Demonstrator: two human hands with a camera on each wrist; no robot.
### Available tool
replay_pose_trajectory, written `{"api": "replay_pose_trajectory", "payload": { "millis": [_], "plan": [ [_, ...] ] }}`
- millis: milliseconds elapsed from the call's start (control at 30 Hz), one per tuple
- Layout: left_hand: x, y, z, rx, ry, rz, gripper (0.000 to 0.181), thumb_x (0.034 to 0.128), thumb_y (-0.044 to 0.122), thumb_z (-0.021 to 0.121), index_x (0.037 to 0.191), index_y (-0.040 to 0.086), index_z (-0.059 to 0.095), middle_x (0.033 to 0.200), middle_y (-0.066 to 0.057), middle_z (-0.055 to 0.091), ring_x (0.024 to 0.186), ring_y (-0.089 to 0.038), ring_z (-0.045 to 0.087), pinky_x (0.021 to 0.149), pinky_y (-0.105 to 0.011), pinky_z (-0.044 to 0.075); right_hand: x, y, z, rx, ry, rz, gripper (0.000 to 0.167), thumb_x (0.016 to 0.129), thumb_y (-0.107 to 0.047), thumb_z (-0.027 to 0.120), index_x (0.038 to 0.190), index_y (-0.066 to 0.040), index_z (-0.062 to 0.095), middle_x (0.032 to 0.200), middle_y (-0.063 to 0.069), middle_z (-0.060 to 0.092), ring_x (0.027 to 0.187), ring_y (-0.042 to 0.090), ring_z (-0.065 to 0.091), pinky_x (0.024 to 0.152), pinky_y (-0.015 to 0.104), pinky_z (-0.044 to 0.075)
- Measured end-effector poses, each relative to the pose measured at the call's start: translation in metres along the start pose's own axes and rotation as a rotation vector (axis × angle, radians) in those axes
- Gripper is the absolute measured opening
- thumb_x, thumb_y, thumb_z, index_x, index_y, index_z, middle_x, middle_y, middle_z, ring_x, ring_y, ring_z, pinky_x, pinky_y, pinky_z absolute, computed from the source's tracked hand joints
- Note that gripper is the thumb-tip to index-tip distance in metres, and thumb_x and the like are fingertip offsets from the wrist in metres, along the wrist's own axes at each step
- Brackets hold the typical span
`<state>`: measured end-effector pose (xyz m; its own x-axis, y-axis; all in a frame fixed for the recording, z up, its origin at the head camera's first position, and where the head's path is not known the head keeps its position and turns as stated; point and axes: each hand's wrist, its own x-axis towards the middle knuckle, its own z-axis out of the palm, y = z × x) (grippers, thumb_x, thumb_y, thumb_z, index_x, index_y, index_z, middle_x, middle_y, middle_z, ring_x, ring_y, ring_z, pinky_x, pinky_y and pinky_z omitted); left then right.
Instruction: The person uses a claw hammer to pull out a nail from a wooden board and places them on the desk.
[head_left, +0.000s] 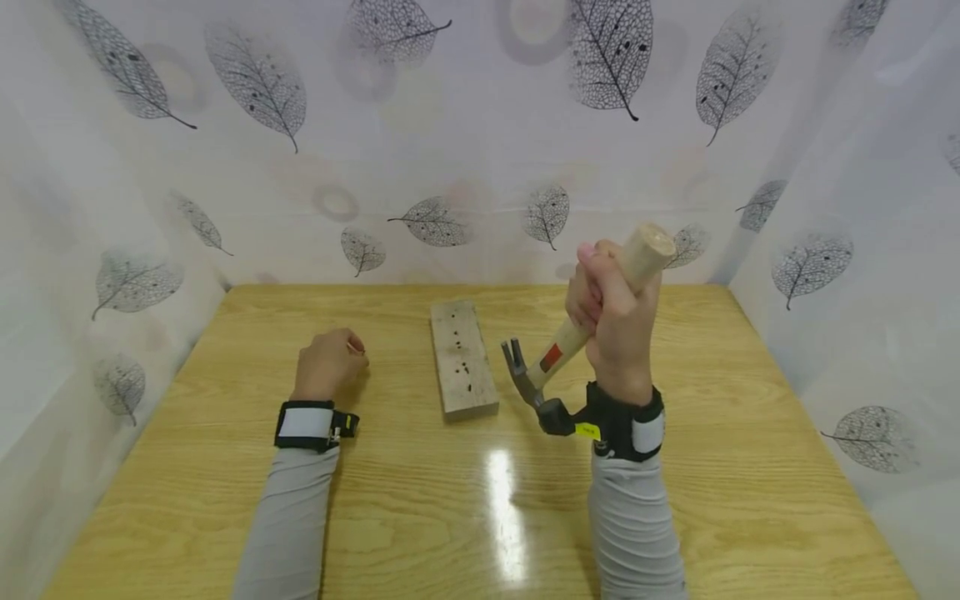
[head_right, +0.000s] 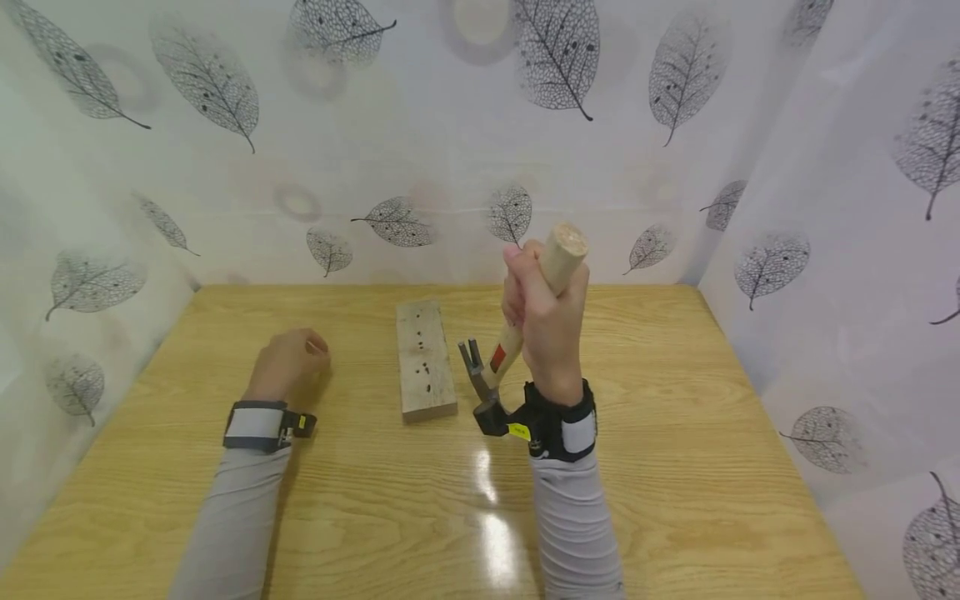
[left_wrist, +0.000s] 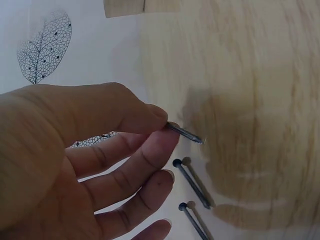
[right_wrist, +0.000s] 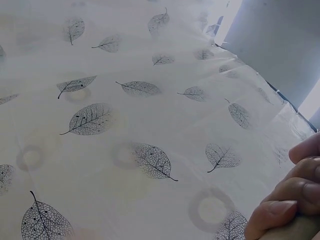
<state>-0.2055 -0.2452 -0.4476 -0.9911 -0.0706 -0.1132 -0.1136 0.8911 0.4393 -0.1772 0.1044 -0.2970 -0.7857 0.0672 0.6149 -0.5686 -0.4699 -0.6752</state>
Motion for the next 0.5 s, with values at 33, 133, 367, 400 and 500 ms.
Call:
{"api": "replay_pose_trajectory", "payload": {
  "millis": [33,133,367,400,500],
  "plan": [
    [0.0002,-0.0003,0.0013,0.009,-0.002,-0.006,0.027,0.0922,0.019,0.066,0.111,0.001,0.070,0.106,-0.018,0.075,0.095,-0.038,0.069,0.087,-0.058,0.050,-0.0001,0.0000,-0.0002,-0.002,0.002,0.001,0.046,0.094,0.000,0.055,0.057,-0.008,0.029,0.045,-0.005,0.027,0.033,0.010,0.020,0.030,0.027,0.012],
    [0.0002,0.0002,0.0039,0.048,0.003,-0.017,0.027,0.0926,0.020,0.067,0.109,0.000,0.071,0.107,-0.019,0.074,0.095,-0.038,0.069,0.084,-0.057,0.052,-0.0003,0.0002,-0.0010,-0.011,0.007,0.001,0.045,0.094,0.000,0.055,0.057,-0.008,0.030,0.045,-0.005,0.028,0.033,0.010,0.020,0.030,0.027,0.012],
    [-0.0014,0.0039,0.0023,0.057,0.001,-0.060,0.023,0.0916,0.021,0.069,0.103,0.002,0.073,0.107,-0.018,0.074,0.099,-0.040,0.067,0.088,-0.059,0.049,-0.0003,0.0001,-0.0022,-0.035,0.015,0.009,0.045,0.094,-0.002,0.056,0.057,-0.009,0.032,0.045,-0.005,0.029,0.033,0.010,0.021,0.030,0.027,0.012],
    [-0.0016,0.0033,0.0020,0.058,0.005,-0.058,0.023,0.0917,0.021,0.068,0.104,0.002,0.073,0.107,-0.018,0.074,0.098,-0.039,0.068,0.087,-0.059,0.050,-0.0004,-0.0002,-0.0024,-0.039,0.025,0.007,0.045,0.094,-0.002,0.057,0.057,-0.009,0.032,0.045,-0.004,0.029,0.033,0.010,0.021,0.031,0.027,0.012],
    [-0.0018,0.0009,0.0012,0.048,0.044,-0.040,0.027,0.0945,0.022,0.064,0.105,-0.001,0.071,0.102,-0.019,0.073,0.089,-0.037,0.068,0.078,-0.053,0.054,-0.0005,-0.0020,-0.0032,-0.060,0.067,-0.018,0.044,0.096,-0.004,0.058,0.059,-0.008,0.035,0.046,-0.003,0.029,0.034,0.011,0.022,0.032,0.027,0.014]
  ]
}}
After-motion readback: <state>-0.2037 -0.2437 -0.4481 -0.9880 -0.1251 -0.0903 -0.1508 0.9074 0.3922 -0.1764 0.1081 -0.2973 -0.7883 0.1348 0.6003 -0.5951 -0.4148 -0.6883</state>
